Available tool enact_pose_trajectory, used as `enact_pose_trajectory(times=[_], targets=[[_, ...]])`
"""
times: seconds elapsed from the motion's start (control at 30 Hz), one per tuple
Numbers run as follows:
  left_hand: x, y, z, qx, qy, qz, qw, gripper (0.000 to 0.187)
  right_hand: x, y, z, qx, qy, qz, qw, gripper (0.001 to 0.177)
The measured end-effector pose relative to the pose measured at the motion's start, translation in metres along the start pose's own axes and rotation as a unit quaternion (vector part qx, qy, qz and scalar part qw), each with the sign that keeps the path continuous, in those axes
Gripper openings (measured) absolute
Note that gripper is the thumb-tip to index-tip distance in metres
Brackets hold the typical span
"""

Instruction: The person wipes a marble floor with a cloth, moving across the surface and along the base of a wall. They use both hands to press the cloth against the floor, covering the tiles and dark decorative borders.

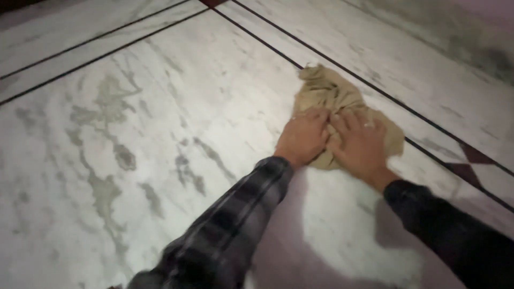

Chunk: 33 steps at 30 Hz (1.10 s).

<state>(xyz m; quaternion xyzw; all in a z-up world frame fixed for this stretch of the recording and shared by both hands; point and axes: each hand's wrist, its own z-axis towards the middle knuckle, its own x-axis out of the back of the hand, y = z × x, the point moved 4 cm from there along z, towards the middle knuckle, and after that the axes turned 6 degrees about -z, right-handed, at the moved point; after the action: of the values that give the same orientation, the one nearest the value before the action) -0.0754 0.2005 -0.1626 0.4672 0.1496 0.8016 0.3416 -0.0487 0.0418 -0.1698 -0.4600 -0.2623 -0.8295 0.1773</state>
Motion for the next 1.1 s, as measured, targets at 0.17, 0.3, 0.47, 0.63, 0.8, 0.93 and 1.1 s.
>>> enact_pose_trajectory(times=[0.17,0.3,0.47,0.63,0.8,0.93,1.1], targets=[[0.018,0.024,-0.043,-0.034,0.013,0.010,0.999,0.046,0.039,-0.026,-0.020,0.015,-0.014,0.041,0.999,0.068],[0.016,0.015,-0.024,-0.041,-0.004,0.012,0.999,0.049,0.026,-0.006,-0.004,0.020,-0.031,0.069,0.997,0.065],[0.009,-0.011,0.021,-0.006,-0.008,0.018,1.000,0.047,-0.022,0.019,0.044,0.081,0.017,0.112,0.990,0.063],[-0.012,-0.037,0.062,0.053,-0.013,0.023,0.998,0.049,-0.021,0.039,0.083,0.093,-0.026,0.110,0.989,0.060],[-0.013,-0.054,0.079,0.062,0.015,0.049,0.997,0.050,-0.043,0.048,0.104,0.108,0.007,0.147,0.983,0.060],[-0.021,-0.062,0.099,0.055,0.026,0.047,0.997,0.051,-0.044,0.057,0.125,0.093,0.008,0.129,0.987,0.058],[-0.020,-0.070,0.110,0.053,0.037,0.051,0.997,0.049,-0.054,0.060,0.141,0.102,0.029,0.146,0.984,0.056]])
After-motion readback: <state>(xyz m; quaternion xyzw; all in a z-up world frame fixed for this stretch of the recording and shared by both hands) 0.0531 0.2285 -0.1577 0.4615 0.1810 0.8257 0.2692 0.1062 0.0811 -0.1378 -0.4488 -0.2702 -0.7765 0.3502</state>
